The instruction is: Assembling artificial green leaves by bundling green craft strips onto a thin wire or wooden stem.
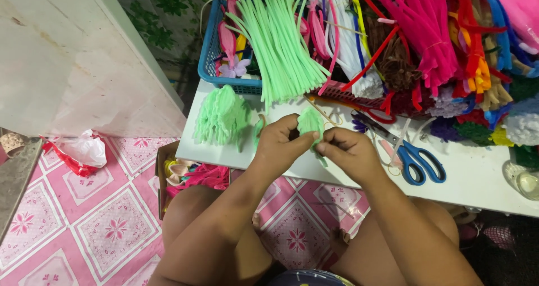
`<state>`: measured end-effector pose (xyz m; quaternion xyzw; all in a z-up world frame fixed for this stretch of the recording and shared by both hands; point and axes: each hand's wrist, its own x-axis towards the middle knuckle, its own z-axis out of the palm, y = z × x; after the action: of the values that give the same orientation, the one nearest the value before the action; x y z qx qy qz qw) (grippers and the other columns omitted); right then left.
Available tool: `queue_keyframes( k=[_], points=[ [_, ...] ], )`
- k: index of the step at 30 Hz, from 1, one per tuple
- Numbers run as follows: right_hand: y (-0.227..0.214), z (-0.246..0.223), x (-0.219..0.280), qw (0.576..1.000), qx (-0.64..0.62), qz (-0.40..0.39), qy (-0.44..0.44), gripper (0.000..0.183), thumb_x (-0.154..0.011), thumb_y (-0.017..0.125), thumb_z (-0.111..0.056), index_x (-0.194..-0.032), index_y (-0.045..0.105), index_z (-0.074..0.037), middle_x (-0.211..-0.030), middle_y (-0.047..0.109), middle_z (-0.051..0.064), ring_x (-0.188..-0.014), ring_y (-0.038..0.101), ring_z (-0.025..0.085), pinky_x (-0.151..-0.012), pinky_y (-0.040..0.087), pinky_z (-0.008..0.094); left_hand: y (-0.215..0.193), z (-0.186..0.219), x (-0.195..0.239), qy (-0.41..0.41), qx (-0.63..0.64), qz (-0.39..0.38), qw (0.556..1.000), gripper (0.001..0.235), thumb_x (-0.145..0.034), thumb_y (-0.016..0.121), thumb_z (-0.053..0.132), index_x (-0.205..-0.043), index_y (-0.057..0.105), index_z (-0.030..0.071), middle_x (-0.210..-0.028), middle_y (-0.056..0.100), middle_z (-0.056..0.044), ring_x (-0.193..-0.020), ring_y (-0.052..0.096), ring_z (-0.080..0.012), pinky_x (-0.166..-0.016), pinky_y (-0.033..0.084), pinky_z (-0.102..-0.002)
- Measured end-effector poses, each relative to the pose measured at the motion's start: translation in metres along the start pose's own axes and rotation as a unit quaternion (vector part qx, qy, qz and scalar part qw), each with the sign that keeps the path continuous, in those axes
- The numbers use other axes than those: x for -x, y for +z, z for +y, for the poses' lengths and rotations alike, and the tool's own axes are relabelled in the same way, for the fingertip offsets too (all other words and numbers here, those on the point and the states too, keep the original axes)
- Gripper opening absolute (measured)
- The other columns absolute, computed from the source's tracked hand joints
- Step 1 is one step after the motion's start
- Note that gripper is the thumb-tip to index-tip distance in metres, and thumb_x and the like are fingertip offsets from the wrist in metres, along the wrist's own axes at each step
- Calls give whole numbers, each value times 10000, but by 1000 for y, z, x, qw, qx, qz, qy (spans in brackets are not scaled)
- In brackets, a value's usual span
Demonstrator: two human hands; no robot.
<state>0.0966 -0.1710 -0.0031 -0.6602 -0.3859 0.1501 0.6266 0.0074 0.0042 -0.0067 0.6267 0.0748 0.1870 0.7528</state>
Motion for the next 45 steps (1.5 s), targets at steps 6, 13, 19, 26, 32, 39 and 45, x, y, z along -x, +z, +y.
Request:
queue_keyframes(
  k=[6,13,19,26,32,39,45],
  points=[
    [4,24,-2,994,-110,13,5,137,-911,735,-18,-792,676,18,-634,653,83,-635,597,111,-634,521,276,-8,17,-5,3,38,-29,999,132,-908,739,106,-990,697,12,-741,646,-88,-715,653,-150,-590,533,-250],
    [17,-3,-6,981,-188,-21,39,133,-936,703,-90,-880,682,29,-722,668,135,-683,662,192,-697,570,347,-19,15,-8,18,19,-27,999,67,-920,725,56,-938,717,-7,-732,668,-117,-712,702,-173,-582,547,-245],
    [17,9,-2,978,-198,-10,69,116,-924,710,-29,-837,662,32,-713,698,148,-667,722,201,-652,582,325,-19,17,-12,20,26,-15,999,160,-938,739,119,-1024,713,-13,-795,680,-127,-748,703,-179,-605,555,-262],
    [19,11,-2,987,-160,0,32,170,-910,725,0,-779,635,62,-631,599,131,-609,641,199,-613,574,349,-10,38,-1,141,-232,85,959,51,-889,763,91,-863,747,50,-649,641,-94,-616,684,-196,-515,521,-273],
    [23,6,-3,979,-201,4,38,179,-917,719,-13,-774,626,44,-608,517,82,-600,598,177,-594,565,326,-17,13,-5,38,-138,4,990,91,-851,737,99,-878,717,14,-632,641,-102,-621,606,-158,-570,512,-306],
    [22,14,-2,975,-217,-21,39,164,-928,712,-22,-811,630,60,-659,593,128,-670,635,178,-619,583,324,-22,8,-6,-7,-60,-51,997,161,-855,773,110,-746,677,38,-554,616,-77,-573,553,-107,-559,433,-231],
    [18,27,1,967,-237,-63,69,155,-950,678,-85,-906,664,63,-790,705,202,-725,702,221,-660,584,337,-24,20,-4,-7,-48,-30,998,226,-880,788,177,-725,663,70,-553,589,-38,-581,474,-64,-553,400,-211]
  ],
)
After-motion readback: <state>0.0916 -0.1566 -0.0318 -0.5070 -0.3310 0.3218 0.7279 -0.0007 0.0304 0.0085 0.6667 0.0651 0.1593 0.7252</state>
